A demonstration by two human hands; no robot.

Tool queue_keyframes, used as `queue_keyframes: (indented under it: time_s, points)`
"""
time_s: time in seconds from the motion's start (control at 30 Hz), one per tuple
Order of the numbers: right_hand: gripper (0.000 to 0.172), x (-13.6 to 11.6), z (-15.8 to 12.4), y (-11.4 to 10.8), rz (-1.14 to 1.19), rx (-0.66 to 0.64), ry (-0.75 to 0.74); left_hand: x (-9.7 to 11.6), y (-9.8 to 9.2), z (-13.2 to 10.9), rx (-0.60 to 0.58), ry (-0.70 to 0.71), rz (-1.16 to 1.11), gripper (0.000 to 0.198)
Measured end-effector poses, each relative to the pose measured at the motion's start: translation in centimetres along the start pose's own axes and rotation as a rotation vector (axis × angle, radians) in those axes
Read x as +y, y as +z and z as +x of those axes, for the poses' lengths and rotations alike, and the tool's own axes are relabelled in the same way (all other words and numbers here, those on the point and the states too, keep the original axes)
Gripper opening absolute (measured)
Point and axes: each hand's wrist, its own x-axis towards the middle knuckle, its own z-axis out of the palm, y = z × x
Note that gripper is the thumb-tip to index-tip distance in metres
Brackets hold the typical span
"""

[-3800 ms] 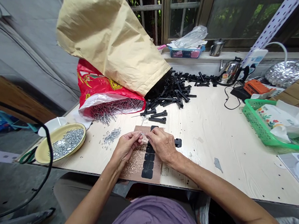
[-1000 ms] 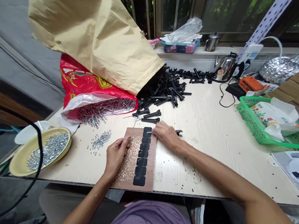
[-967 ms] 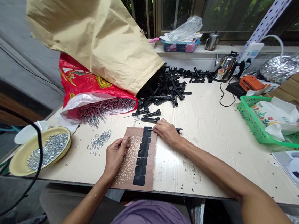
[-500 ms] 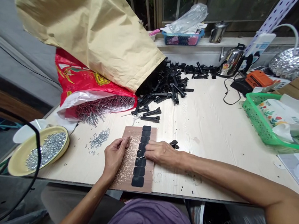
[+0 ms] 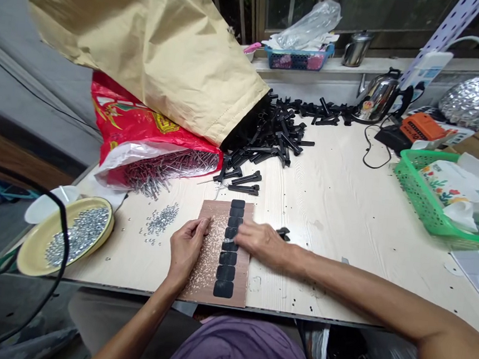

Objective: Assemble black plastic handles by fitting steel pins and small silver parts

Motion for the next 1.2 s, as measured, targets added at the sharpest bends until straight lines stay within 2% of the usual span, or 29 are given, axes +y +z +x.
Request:
queue_keyframes:
  time_s: [0.07,0.17,0.23,0.33,0.43,0.53,0.6,0.67,0.8,0.9,0.97,1.03,1.2]
  points:
    - [0.032,-0.3,-0.9,-0.1,0.039,-0.02,-0.042,0.0,-0.1,0.0,0.0,0.009,-0.002,0.03]
    - [0.03,1.3,-2.5,-1.5,0.046,0.051,0.099,-0.1,-0.2,0.0,-0.003,0.017,-0.018,0.029]
    - [0.029,2.8,-3.5,-2.7,-0.014,0.057,0.176,-0.3,-0.3,0.1,-0.006,0.018,-0.032,0.028]
    - [0.027,4.0,-3.6,-4.3,-0.163,0.05,0.192,-0.4,-0.2,0.1,-0.007,0.023,-0.046,0.026]
    - [0.027,4.1,-0.4,-4.5,-0.277,0.129,0.167,-0.1,0.0,-0.1,0.006,0.04,-0.076,0.025]
    - [0.028,4.5,5.1,-3.2,-0.372,0.15,0.118,0.4,-0.2,-0.5,0.012,0.047,-0.123,0.024]
    - [0.026,5.3,8.4,-2.1,-0.451,0.118,0.142,0.4,-1.2,-0.7,0.022,0.054,-0.138,0.024]
    - [0.023,6.4,10.7,-1.1,-0.487,0.063,0.16,-0.2,-3.0,-0.8,0.082,0.071,-0.122,0.023]
    - [0.023,8.5,12.1,-0.3,-0.474,-0.08,0.097,-2.6,-8.3,-0.6,0.278,0.117,0.048,0.02]
    - [0.026,9.6,12.1,-0.5,-0.48,-0.161,0.113,-4.6,-11.1,0.2,0.317,0.162,0.258,0.022]
    - [0.029,9.8,12.1,-0.8,-0.485,-0.192,0.128,-5.4,-11.7,1.3,0.303,0.199,0.387,0.025]
    - [0.029,9.6,12.2,-1.0,-0.484,-0.22,0.106,-5.7,-11.5,2.8,0.277,0.209,0.518,0.028]
    - [0.024,8.7,11.7,-0.6,-0.512,-0.231,0.083,-5.7,-10.3,6.6,0.247,0.07,0.823,0.03]
